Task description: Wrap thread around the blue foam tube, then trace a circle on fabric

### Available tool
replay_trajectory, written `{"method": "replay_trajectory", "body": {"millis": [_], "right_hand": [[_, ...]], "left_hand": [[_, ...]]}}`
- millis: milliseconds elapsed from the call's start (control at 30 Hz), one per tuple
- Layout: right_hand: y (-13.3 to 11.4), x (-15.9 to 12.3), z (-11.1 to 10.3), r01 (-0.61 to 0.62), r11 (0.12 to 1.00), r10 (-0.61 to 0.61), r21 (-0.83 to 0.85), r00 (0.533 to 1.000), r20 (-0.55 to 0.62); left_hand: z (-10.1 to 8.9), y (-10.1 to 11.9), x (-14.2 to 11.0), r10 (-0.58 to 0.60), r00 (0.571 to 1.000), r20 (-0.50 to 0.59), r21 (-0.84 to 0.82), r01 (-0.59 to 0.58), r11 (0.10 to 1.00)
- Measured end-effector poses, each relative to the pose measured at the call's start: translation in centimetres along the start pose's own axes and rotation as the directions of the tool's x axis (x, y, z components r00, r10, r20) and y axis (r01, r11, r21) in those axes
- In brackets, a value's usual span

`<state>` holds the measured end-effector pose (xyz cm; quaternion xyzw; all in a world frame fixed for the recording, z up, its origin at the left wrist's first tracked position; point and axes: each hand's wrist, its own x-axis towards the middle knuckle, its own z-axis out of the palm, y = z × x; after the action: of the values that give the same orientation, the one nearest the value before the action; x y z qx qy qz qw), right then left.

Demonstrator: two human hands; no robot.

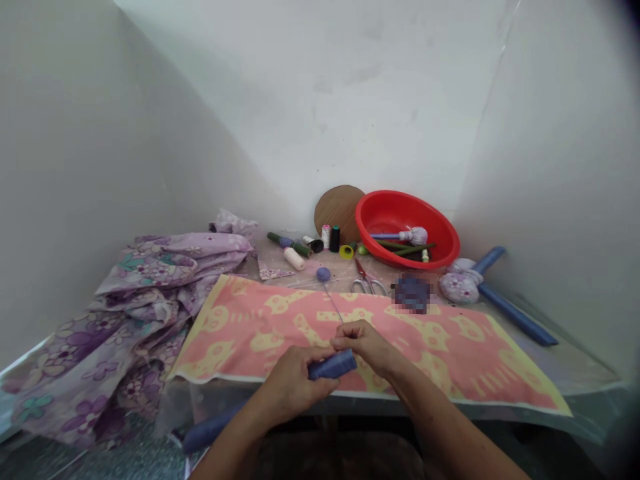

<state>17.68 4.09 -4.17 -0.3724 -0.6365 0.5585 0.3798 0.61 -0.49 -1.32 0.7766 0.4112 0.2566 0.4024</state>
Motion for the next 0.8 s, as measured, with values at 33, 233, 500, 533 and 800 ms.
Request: {"method": "replay_trajectory", "body": {"millis": [33, 233, 500, 533, 800], "right_hand": [[0.2, 0.0, 0.2, -0.020, 0.999, 0.022, 0.041, 0.999, -0.031], [0.6, 0.2, 1.8, -0.082, 0.978, 0.126, 0.192, 0.965, -0.230], [0.5, -0.3, 3.1, -0.045, 0.951, 0.138, 0.305, 0.947, -0.290], [0.5, -0.3, 3.1, -0.041, 0.956, 0.131, 0.291, 0.946, -0.296], [1.0, -0.9, 2.5, 0.009, 1.000, -0.018, -0.028, 0.951, -0.310]], "left_hand": [[0.0, 0.0, 0.1, -0.003, 0.999, -0.035, -0.042, 0.001, 0.999], [0.3, -0.6, 0.9, -0.201, 0.962, -0.187, -0.298, 0.140, 0.944], [0.6, -2.6, 1.4, -0.198, 0.962, -0.190, -0.502, 0.078, 0.861], [0.5, -2.6, 1.4, -0.203, 0.963, -0.178, -0.519, 0.083, 0.851], [-1.0, -2.4, 1.2, -0.270, 0.945, -0.183, -0.524, 0.138, 0.841]]}}
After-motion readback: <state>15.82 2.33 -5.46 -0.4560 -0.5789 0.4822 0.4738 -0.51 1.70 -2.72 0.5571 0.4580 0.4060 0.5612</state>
